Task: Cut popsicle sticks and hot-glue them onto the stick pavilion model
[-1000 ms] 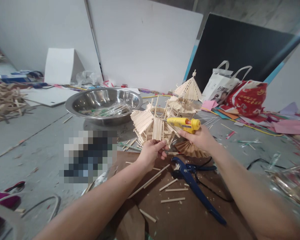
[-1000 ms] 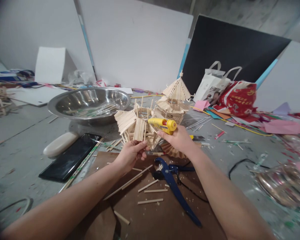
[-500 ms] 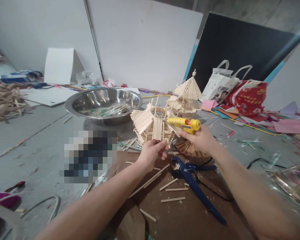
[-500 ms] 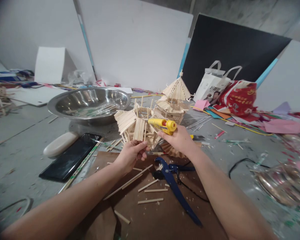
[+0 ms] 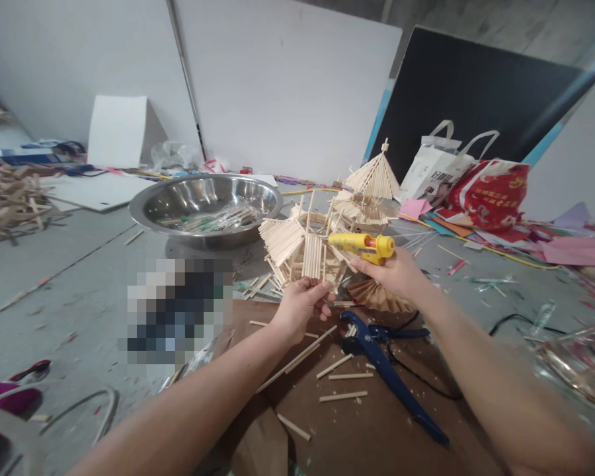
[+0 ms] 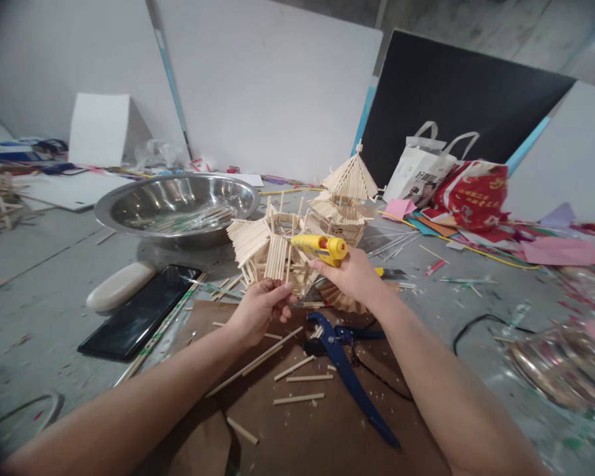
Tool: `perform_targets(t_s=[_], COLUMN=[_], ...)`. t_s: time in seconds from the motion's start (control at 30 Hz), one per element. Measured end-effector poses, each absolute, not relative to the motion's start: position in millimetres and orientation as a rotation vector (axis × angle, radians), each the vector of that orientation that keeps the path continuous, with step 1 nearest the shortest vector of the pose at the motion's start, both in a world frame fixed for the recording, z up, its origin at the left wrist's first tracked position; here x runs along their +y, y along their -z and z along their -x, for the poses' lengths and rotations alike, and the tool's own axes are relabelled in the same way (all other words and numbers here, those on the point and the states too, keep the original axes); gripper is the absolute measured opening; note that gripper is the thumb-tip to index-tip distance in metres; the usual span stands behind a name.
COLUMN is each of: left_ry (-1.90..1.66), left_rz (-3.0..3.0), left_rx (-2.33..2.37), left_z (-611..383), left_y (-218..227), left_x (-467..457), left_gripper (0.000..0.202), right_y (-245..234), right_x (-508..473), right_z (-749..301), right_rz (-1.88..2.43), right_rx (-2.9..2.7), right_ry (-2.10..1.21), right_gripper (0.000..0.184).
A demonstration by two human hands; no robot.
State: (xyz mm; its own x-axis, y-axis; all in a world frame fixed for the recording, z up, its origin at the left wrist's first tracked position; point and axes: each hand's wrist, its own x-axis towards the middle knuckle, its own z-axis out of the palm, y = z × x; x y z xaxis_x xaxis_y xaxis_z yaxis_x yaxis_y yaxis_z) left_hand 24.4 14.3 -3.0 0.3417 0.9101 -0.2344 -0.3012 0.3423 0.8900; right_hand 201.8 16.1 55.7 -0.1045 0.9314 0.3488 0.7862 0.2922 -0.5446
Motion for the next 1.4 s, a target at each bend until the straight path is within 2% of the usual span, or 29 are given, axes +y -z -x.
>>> perform_targets(t_s=[0.37,0.63,1.4], left_ry=[-0.904,-0.845,-0.877], left_rz=[-0.863,-0.882,-0.895], left_rx=[0.857,0.846,0.878], left_z=[-25.2,-25.9,-26.5], left_y=[3.4,5.6,6.9], left_x=[9.0,5.6,8.8], left_gripper=[0.019,0.020,0.023], right_y=[-67.9,-72.0,-70.8], right_x=[2.3,-2.8,-2.2], right_z=[-211.5,-209.4,-204.2], right_rz=[1.596,1.523,1.619], right_rx=[-1.869,-2.033,-2.047], right_ry=[-0.436,-0.603,-0.484], right_gripper=[0.028,0.029,0.031])
